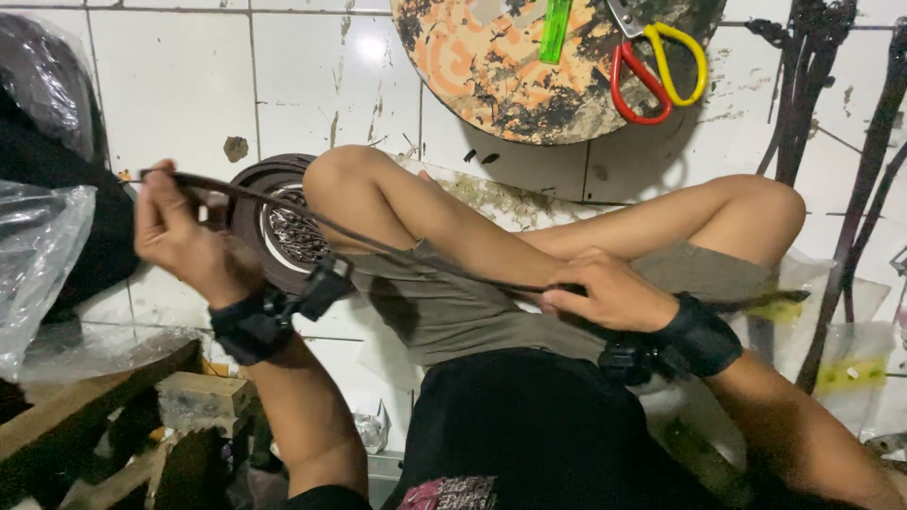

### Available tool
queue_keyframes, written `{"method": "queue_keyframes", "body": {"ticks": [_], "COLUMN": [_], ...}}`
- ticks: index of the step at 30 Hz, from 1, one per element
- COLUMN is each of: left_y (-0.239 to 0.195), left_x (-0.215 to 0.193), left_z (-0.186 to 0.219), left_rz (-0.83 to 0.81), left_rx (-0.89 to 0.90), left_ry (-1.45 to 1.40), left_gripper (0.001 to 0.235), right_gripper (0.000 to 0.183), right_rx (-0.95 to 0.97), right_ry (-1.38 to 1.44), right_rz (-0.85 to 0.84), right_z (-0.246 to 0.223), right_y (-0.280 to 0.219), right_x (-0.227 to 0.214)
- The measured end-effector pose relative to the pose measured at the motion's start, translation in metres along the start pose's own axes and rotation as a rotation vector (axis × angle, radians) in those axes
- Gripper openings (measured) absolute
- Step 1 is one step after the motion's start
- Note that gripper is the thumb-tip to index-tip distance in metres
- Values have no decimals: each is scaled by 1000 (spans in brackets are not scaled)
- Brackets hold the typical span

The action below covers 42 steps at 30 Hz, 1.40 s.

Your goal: The person attaches metal clasps and rings to leather straps and uses a lighter to seal the connections.

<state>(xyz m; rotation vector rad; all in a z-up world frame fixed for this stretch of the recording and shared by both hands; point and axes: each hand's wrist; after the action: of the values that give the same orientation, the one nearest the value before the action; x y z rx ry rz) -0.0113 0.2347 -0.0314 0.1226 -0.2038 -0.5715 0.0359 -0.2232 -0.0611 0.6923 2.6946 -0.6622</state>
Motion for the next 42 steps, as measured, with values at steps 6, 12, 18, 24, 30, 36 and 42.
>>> {"method": "queue_keyframes", "body": {"ticks": [6,12,18,24,30,36,42], "left_y": [-13,-130,-165,-102,-175,-184,-140], "left_x": [-14,110,140,103,182,193,190], "left_z": [4,41,3,-20,16,-17,16], "left_rz": [-84,-1100,-1521,-795,-1409,-1563,-1394], "left_rx": [331,466,423,743,704,458,555], "left_ry": [623,447,630,1004,547,373,735], "left_gripper": [62,36,15,23,36,14,21], "right_gripper": [31,28,28,25,27,24,27], "right_rx": [26,96,-32,200,200,28,590], "right_ry": [-64,85,17,-76,-76,-117,90], "right_rz": [182,89,147,239,274,352,189], "right_z": [35,5,6,43,30,28,16], "right_y": [-25,-5,-14,-70,-65,-83,-104], "right_x": [-5,-15,-22,-43,-38,-49,-67]}}
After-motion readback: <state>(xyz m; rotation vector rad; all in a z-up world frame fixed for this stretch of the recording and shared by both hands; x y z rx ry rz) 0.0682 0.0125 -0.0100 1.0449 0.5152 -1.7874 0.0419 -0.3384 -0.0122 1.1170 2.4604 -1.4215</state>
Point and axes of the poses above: each hand's wrist, its own y-axis towards the middle knuckle, its own x-axis out of the palm, z = x × y, and after that the axes turned 5 degrees about x, right-handed
